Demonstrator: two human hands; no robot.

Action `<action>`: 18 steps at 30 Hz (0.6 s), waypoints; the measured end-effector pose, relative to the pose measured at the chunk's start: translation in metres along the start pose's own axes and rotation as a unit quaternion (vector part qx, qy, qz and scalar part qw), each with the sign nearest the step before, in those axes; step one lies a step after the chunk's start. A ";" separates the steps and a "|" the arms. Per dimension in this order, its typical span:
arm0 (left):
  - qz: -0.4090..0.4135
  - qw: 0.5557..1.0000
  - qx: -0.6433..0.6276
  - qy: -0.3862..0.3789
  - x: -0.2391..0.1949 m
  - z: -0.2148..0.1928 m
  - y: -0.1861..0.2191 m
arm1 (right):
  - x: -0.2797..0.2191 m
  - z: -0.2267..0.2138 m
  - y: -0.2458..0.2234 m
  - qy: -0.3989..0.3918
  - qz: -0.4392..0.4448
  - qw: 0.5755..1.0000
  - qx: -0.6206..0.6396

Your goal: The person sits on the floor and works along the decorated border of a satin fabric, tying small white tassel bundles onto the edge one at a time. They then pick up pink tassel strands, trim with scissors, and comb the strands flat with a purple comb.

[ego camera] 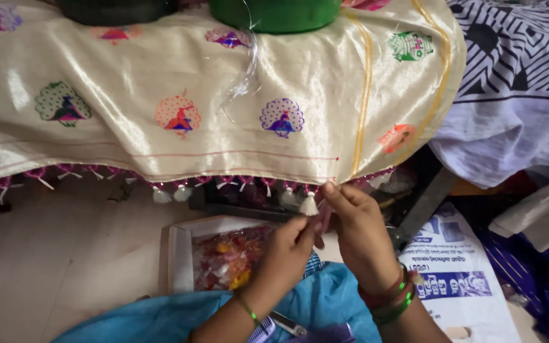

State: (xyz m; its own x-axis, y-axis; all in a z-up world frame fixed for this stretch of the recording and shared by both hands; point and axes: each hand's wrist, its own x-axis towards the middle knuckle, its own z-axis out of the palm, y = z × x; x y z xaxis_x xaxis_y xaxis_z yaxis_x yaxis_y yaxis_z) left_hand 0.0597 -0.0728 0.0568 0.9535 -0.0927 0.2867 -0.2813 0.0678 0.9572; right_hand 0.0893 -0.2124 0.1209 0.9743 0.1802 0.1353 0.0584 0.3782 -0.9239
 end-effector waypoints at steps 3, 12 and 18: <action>0.186 0.952 0.208 0.124 -0.018 -0.018 0.070 | -0.003 -0.012 0.026 0.058 -0.021 0.997 -0.037; -0.183 0.966 -0.174 -0.060 0.051 -0.010 0.076 | -0.039 -0.014 0.028 -0.004 0.015 0.998 0.064; -0.135 0.978 -0.153 -0.039 0.062 -0.009 0.073 | -0.052 -0.027 0.001 0.043 0.131 0.990 -0.005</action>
State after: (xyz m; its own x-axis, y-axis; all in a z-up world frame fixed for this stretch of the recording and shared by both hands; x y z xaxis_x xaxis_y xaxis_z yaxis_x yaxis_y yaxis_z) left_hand 0.0995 -0.0644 0.1442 0.9742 -0.2224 0.0386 0.0366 0.3242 0.9453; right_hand 0.0448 -0.2461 0.1034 0.9710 0.1937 -0.1404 -0.1979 0.3200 -0.9265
